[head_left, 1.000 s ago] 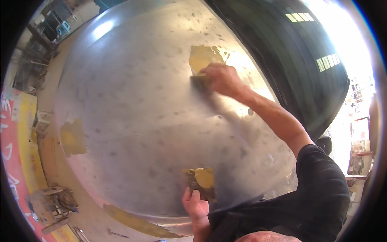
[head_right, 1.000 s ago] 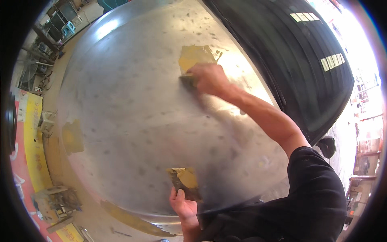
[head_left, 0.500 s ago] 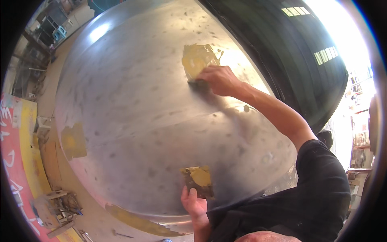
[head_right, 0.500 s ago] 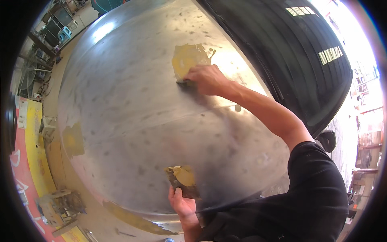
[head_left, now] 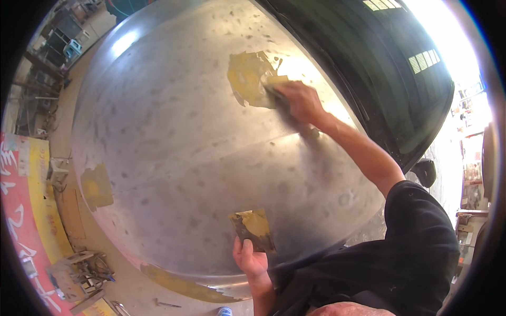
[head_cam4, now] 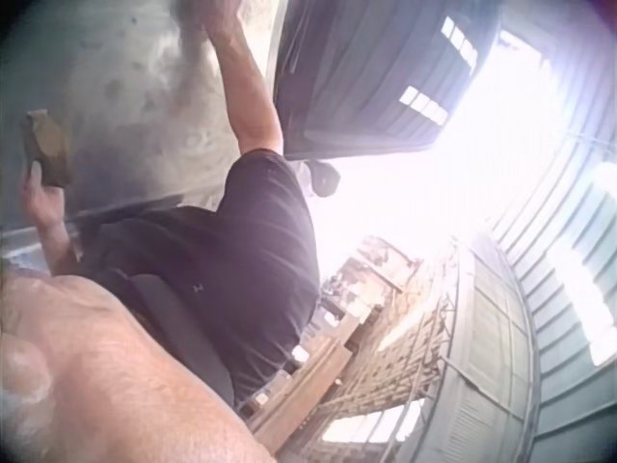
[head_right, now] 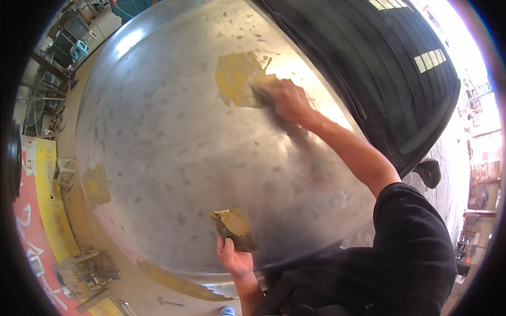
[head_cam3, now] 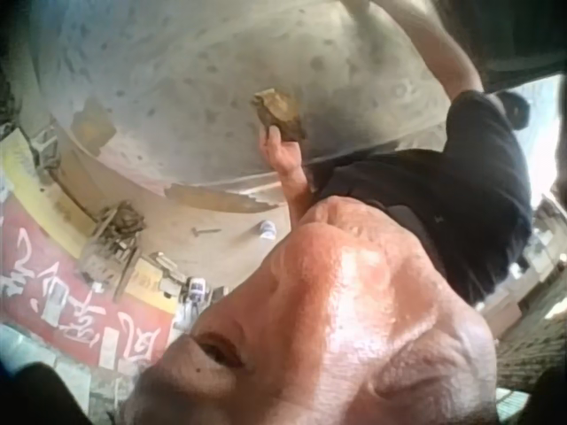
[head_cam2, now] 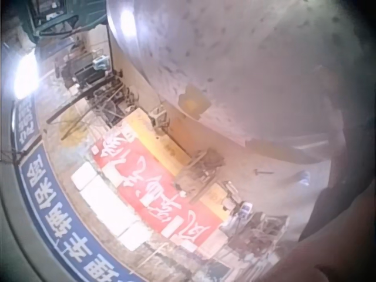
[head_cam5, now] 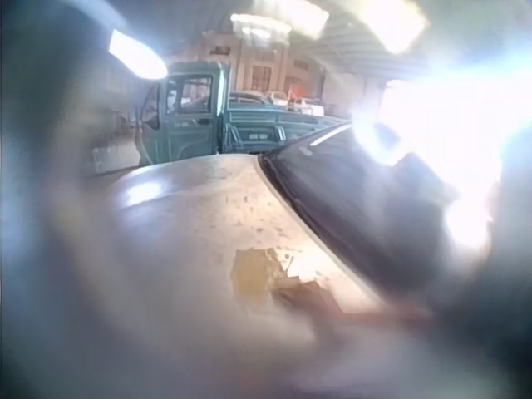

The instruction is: The person applies yellow body filler to a car hood using a putty knife, spreading it across the surface in smooth strokes. They periodically reload the knife from a container and continue smoothing the filler over the hood.

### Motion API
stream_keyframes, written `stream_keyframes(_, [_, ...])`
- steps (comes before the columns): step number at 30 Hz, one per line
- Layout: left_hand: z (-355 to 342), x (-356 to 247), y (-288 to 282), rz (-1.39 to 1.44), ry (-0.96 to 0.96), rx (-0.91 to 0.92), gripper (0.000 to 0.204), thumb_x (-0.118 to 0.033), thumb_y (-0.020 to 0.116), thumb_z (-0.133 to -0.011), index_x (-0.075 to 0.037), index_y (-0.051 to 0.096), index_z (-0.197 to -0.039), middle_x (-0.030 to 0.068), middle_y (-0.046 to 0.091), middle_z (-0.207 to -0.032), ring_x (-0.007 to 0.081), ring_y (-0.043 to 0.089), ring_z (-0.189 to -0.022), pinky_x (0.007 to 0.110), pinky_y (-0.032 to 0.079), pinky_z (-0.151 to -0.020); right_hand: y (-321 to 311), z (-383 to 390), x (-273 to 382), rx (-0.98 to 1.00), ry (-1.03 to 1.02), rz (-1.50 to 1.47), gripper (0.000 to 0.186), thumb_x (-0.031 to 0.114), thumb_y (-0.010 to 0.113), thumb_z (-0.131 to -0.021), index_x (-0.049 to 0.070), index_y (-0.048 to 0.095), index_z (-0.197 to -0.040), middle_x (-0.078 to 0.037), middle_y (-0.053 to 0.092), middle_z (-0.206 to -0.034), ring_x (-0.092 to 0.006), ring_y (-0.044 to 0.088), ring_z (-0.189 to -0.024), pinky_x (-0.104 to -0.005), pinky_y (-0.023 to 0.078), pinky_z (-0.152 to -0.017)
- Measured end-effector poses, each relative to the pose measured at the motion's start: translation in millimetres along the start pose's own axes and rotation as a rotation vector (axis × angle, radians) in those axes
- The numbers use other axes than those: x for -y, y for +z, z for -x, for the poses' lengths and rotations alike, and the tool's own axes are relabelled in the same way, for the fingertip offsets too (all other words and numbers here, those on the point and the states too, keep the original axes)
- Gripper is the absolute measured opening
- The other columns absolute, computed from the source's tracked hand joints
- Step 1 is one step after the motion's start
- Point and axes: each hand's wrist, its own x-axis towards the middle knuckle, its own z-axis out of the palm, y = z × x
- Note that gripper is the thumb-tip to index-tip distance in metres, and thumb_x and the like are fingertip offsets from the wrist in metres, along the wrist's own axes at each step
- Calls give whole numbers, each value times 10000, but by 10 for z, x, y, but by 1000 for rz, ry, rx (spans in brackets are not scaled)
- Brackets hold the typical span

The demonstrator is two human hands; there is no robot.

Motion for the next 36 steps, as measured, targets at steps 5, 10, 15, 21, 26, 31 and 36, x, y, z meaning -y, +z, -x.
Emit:
stream_keyframes(5, [28,-4,41,8,12,-19,419,-90,493,-1047,39,568,-1438,140,670,-1384,264,649,-1245,411,518,-1070,-262,344,125,56,-8,-82,453,-50,607,-826,127,793,-1199,-76,775,-1134,-318,723,-1055,-410,600,-892])
stream_keyframes(10, [-10,-18,22,-8,-10,17,406,-99,513,-1051,41,571,-1427,138,672,-1375,261,647,-1242,408,516,-1066,-390,-392,-388,26,255,-47,407,-5,578,-899,123,802,-1214,-98,769,-1158,-330,724,-1045,-420,577,-889])
stream_keyframes(15, [-8,-2,-35,-20,16,21,407,-101,524,-1051,44,567,-1428,140,669,-1376,258,646,-1242,408,513,-1071,-164,-468,-24,134,80,65,424,33,649,-820,161,797,-1197,-58,768,-1140,-301,719,-1087,-415,582,-909])
stream_keyframes(21, [-27,-13,6,-41,36,52,457,-112,532,-1044,49,533,-1471,144,654,-1396,262,640,-1251,414,514,-1076,-198,369,323,56,-65,-52,471,-69,624,-762,111,781,-1168,-60,748,-1131,-309,694,-1075,-425,594,-832])
stream_keyframes(26, [-37,-49,75,-23,30,58,432,-101,574,-1026,68,562,-1423,148,667,-1364,251,649,-1237,404,515,-1080,-432,696,349,117,-65,-130,447,-62,654,-732,101,781,-1129,-43,747,-1115,-297,684,-1075,-423,590,-841])
stream_keyframes(31, [-41,-49,73,-30,37,47,417,-87,576,-1025,67,567,-1413,140,674,-1347,243,649,-1226,399,515,-1070,-458,442,-23,-47,-27,-71,486,-27,674,-769,135,793,-1211,-57,769,-1154,-293,705,-1102,-418,607,-864])
stream_keyframes(36, [-58,-21,-15,-72,38,49,440,-131,545,-1038,51,548,-1438,136,661,-1367,258,645,-1210,410,521,-1046,-118,341,-92,-36,29,5,512,-31,619,-847,55,721,-1342,-141,712,-1317,-362,679,-1197,-421,556,-1011])
